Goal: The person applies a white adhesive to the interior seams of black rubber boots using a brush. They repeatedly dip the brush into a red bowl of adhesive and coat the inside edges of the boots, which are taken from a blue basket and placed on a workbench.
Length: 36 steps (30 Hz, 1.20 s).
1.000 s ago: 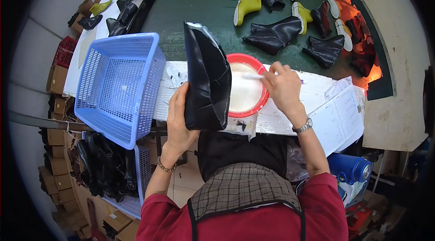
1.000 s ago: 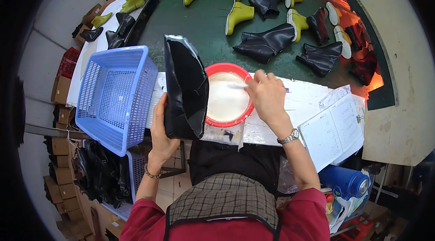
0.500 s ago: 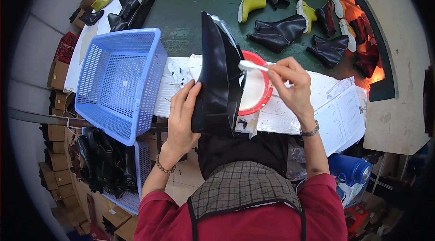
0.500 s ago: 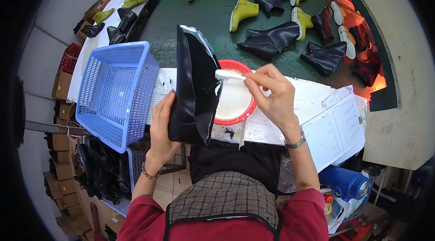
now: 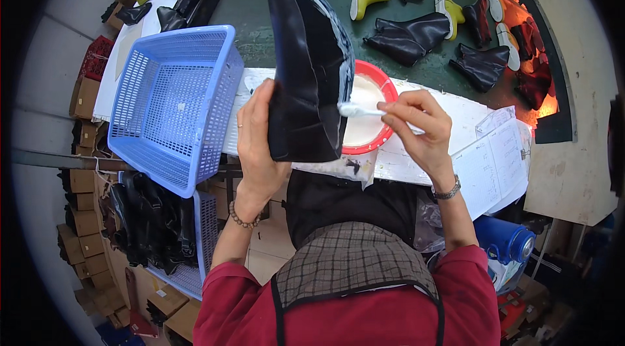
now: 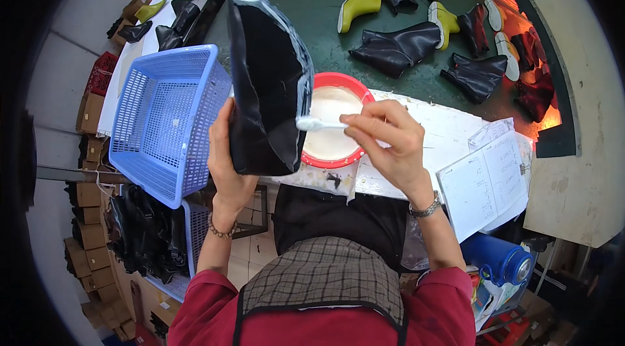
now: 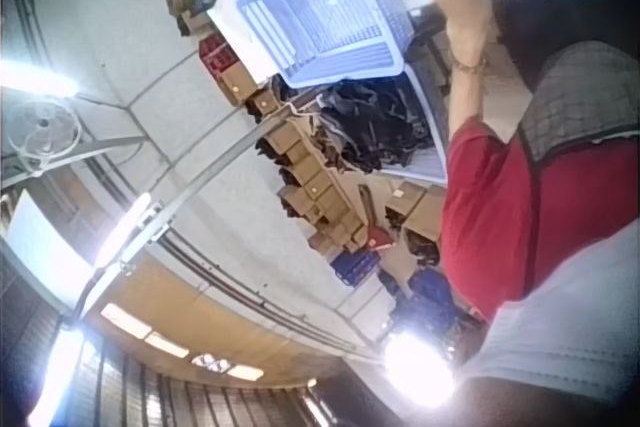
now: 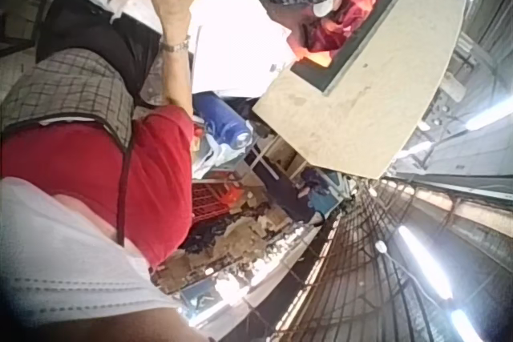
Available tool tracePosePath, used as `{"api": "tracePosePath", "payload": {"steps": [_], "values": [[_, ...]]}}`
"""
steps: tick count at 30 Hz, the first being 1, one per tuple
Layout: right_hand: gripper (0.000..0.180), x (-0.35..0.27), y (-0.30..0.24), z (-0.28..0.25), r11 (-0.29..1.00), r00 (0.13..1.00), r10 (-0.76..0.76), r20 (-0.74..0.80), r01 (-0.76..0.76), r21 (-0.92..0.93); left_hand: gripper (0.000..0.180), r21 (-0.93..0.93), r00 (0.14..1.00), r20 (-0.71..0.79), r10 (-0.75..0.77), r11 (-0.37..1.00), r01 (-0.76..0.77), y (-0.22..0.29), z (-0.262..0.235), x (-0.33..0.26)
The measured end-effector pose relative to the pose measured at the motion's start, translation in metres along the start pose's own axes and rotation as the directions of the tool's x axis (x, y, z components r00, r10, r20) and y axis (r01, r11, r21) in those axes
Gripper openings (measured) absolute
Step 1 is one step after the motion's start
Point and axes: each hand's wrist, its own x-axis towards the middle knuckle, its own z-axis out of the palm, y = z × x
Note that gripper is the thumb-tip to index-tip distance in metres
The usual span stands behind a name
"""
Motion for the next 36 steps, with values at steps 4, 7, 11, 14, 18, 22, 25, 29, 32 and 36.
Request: {"api": "tracePosePath", "payload": {"steps": [4, 7, 11, 14, 18, 22, 25, 29, 32, 36], "values": [[0.027, -0.013, -0.017, -0.001, 0.996, 0.993, 0.066, 0.096, -0.071, 0.053, 0.081, 0.024, 0.998, -0.06, 0.027, 0.999, -0.025, -0.007, 0.006, 0.008], [0.024, -0.015, -0.026, -0.003, 0.981, 0.978, 0.104, 0.183, -0.131, 0.143, 0.078, 0.046, 0.997, -0.045, 0.059, 0.997, -0.057, -0.012, 0.006, 0.012], [0.016, -0.012, -0.017, -0.004, 0.927, 0.93, 0.263, 0.255, -0.317, 0.199, 0.068, 0.036, 1.0, -0.023, -0.005, 0.999, 0.006, -0.016, 0.001, 0.009], [0.013, -0.002, 0.011, -0.01, 0.922, 0.911, 0.38, 0.164, -0.357, -0.15, 0.059, -0.121, 0.969, 0.063, -0.239, 0.962, 0.245, -0.02, -0.023, 0.009], [0.01, -0.001, 0.051, 0.01, 0.751, 0.909, 0.16, 0.384, 0.14, -0.645, 0.053, -0.357, 0.876, 0.275, -0.397, 0.804, 0.476, -0.065, -0.046, -0.018], [0.01, 0.001, 0.052, 0.003, 0.796, 0.904, 0.208, 0.373, 0.065, -0.601, 0.039, -0.522, 0.62, 0.507, -0.599, 0.359, 0.774, -0.065, -0.061, -0.035], [0.009, 0.012, 0.04, -0.007, 0.937, 0.939, 0.266, 0.217, -0.2, -0.287, 0.031, -0.548, 0.532, 0.6, -0.597, 0.177, 0.817, -0.089, -0.061, -0.057], [0.02, 0.03, 0.022, -0.011, 0.991, 0.989, 0.114, 0.092, -0.119, 0.056, 0.035, -0.587, 0.462, 0.658, -0.595, -0.02, 0.809, -0.087, -0.055, -0.058], [0.021, 0.042, 0.012, -0.007, 0.999, 0.997, -0.008, 0.073, 0.006, 0.037, 0.041, -0.639, 0.515, 0.675, -0.529, -0.07, 0.766, -0.087, -0.049, -0.059], [0.02, 0.024, 0.022, -0.008, 0.999, 0.998, 0.049, 0.046, -0.049, 0.006, 0.045, -0.742, 0.631, 0.555, -0.542, 0.022, 0.671, -0.086, -0.054, -0.053]]}}
